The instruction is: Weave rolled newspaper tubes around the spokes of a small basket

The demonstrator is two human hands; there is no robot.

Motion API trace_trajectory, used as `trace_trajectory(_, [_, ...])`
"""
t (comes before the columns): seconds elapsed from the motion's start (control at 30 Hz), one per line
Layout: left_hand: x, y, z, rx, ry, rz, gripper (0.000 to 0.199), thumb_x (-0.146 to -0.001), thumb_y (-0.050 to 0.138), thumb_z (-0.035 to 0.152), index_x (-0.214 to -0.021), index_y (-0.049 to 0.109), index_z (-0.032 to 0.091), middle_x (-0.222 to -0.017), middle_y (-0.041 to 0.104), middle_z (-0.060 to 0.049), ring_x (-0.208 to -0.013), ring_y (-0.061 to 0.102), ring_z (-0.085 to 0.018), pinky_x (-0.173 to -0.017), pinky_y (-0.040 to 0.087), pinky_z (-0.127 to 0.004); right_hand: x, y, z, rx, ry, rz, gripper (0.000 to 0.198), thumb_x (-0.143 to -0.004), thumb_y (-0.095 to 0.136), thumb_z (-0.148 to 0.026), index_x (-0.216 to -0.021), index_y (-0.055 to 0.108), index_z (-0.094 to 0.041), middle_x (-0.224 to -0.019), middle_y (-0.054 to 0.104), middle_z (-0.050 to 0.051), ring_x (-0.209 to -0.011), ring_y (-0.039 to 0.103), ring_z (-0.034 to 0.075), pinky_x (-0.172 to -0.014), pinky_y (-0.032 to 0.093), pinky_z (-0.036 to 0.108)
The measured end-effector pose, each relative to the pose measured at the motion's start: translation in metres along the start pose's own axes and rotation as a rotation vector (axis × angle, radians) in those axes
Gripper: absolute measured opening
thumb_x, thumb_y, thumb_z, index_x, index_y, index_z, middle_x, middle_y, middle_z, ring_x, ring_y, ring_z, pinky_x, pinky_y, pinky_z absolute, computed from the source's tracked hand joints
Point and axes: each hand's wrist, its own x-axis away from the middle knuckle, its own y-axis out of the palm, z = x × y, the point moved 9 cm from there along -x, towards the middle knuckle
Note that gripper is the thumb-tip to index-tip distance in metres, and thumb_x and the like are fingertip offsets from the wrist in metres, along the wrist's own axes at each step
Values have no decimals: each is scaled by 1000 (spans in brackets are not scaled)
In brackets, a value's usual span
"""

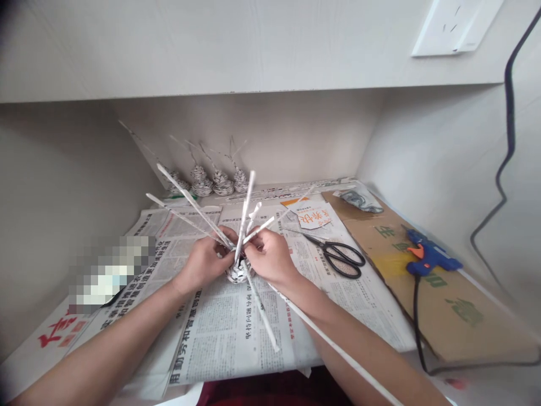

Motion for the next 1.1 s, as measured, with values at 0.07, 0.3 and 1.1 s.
trace_trajectory(0.07, [-1, 1, -1, 26, -5, -1, 33, -73, 63, 16, -106, 62, 17, -80, 69, 0, -59, 57, -10, -57, 46, -19, 0, 1, -1, 13, -13, -13, 10, -79, 59, -25, -85, 65, -20, -75, 70, 2, -66, 66, 16, -60, 51, 26])
trace_trajectory(0.3, [-1, 5, -11, 51, -14, -32, 8, -75, 60, 17, -70, 65, 15, -58, 62, 2, -54, 56, -10, -52, 43, -17, 2, 8, -16, -191, -7, -129, 10, -81, 58, -23, -87, 65, -20, -82, 72, 2, -78, 68, 17, -72, 53, 28])
trace_trajectory(1.1, [10, -18, 20, -92, 353, 104, 11, -85, 62, 22, -93, 69, 23, -88, 72, -2, -83, 66, -15, -78, 52, -26, -7, -9, -8, -74, 108, -38, 22, -70, 73, -29, -89, 71, -18, -85, 72, 4, -76, 66, 19, -70, 51, 30])
